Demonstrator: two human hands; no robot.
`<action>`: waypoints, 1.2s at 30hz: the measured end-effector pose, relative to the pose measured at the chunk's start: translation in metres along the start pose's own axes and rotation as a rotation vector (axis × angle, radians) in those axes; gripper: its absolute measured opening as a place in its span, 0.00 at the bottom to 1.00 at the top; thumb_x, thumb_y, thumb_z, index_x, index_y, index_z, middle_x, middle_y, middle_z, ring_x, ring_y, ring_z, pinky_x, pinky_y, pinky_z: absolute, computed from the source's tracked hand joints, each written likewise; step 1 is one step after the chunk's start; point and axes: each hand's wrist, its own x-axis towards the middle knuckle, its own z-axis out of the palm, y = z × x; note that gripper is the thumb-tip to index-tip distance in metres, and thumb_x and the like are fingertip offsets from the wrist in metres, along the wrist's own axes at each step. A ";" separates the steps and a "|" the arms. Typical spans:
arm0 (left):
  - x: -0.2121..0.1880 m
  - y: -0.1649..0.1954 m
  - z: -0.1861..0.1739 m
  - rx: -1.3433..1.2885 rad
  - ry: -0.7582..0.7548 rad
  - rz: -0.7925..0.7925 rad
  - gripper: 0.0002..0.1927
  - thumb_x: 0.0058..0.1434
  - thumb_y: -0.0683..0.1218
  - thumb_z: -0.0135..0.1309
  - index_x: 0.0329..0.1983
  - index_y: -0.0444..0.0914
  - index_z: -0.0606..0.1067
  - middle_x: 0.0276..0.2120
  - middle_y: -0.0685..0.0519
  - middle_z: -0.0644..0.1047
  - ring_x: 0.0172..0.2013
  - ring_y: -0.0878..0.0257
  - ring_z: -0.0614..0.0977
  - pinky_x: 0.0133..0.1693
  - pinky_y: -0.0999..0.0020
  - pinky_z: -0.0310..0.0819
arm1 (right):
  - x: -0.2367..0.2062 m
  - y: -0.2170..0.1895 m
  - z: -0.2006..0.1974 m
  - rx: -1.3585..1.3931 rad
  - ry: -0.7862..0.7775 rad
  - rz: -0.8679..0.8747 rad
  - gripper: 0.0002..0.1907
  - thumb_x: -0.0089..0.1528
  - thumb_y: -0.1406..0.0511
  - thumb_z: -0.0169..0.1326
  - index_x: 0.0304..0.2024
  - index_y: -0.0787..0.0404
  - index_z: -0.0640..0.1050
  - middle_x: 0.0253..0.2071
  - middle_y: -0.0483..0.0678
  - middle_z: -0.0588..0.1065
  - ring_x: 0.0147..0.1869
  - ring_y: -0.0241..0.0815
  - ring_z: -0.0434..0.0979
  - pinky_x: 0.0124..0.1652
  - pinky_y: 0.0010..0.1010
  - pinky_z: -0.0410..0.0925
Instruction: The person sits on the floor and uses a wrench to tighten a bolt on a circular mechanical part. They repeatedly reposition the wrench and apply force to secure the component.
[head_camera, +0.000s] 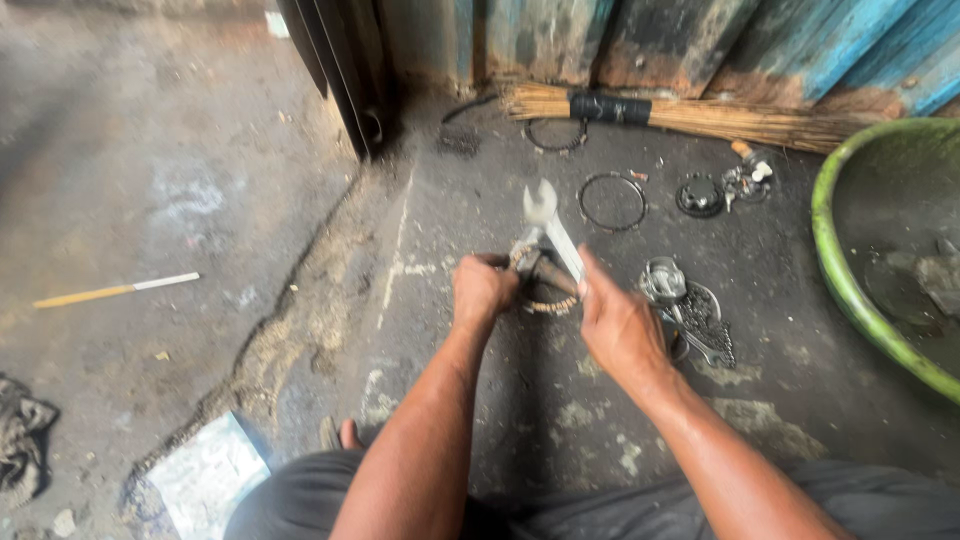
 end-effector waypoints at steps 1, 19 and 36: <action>0.000 0.000 0.000 -0.002 0.001 -0.007 0.21 0.50 0.44 0.61 0.49 0.37 0.83 0.41 0.37 0.83 0.42 0.53 0.86 0.48 0.63 0.79 | 0.000 -0.001 -0.001 -0.024 -0.031 0.041 0.27 0.70 0.59 0.45 0.73 0.45 0.63 0.13 0.48 0.72 0.12 0.41 0.71 0.15 0.37 0.64; 0.001 -0.004 0.000 -0.008 -0.008 -0.041 0.21 0.50 0.45 0.64 0.49 0.38 0.83 0.42 0.38 0.83 0.44 0.53 0.87 0.50 0.63 0.79 | -0.003 -0.010 -0.005 -0.075 -0.079 0.078 0.26 0.70 0.60 0.46 0.71 0.42 0.66 0.16 0.45 0.74 0.15 0.38 0.71 0.18 0.35 0.67; -0.021 0.008 -0.009 -0.035 -0.065 0.038 0.31 0.55 0.54 0.64 0.60 0.35 0.77 0.44 0.39 0.83 0.38 0.56 0.86 0.43 0.63 0.80 | -0.003 0.000 -0.015 0.244 -0.234 0.455 0.30 0.68 0.60 0.47 0.72 0.33 0.63 0.35 0.45 0.80 0.31 0.34 0.78 0.34 0.35 0.73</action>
